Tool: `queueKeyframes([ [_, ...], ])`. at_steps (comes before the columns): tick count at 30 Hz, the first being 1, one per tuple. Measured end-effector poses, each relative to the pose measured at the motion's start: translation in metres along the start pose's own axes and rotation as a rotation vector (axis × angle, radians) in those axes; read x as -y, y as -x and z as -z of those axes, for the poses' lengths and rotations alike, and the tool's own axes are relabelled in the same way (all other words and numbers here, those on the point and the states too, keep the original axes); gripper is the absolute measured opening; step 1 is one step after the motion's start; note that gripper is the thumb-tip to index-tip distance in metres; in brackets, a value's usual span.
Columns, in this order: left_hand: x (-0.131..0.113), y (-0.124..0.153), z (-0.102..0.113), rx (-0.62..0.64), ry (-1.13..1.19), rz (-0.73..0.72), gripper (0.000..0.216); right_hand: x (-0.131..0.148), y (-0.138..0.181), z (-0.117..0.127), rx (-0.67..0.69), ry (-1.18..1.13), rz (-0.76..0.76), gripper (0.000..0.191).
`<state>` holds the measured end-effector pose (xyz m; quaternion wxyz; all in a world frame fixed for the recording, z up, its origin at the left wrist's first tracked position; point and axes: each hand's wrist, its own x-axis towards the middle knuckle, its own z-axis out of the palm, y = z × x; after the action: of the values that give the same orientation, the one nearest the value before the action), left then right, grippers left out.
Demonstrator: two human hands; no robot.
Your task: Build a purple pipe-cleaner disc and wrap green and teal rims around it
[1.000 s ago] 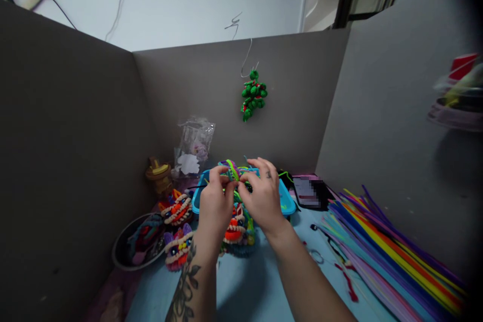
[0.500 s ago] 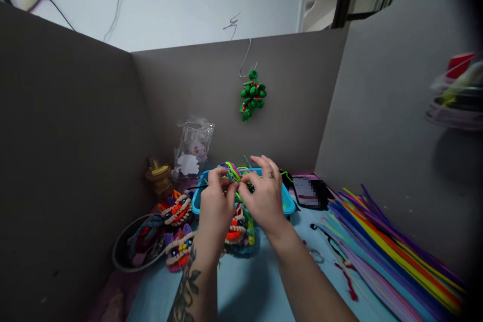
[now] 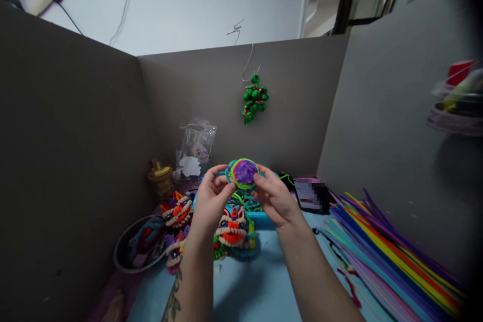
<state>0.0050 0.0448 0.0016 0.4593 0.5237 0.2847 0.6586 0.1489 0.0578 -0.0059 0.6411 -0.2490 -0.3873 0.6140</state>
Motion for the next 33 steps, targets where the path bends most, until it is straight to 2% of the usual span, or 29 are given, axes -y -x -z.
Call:
queueKeyframes([
  [4, -0.001, 0.002, 0.002, 0.022, 0.054, 0.044, 0.039, 0.005, 0.0, 0.003, 0.192, -0.191, -0.113, 0.042],
  [9, -0.003, 0.003, 0.001, 0.021, 0.184, 0.108, 0.037, 0.003, -0.003, 0.008, 0.274, -0.236, -0.127, 0.041],
  [14, 0.0, 0.001, 0.0, 0.102, 0.185, 0.11, 0.039, -0.001, -0.004, 0.004, 0.219, -0.278, -0.147, 0.038],
  [21, 0.002, 0.0, -0.003, -0.02, 0.187, 0.141, 0.032, -0.008, -0.001, -0.008, 0.191, -0.332, -0.144, 0.031],
  [25, 0.005, 0.0, -0.004, -0.046, 0.191, 0.094, 0.032, -0.012, 0.001, -0.013, 0.13, -0.332, -0.14, 0.031],
  [33, 0.006, 0.001, -0.015, -0.141, 0.22, 0.038, 0.062, -0.012, 0.005, -0.02, 0.03, -0.3, -0.125, 0.034],
])
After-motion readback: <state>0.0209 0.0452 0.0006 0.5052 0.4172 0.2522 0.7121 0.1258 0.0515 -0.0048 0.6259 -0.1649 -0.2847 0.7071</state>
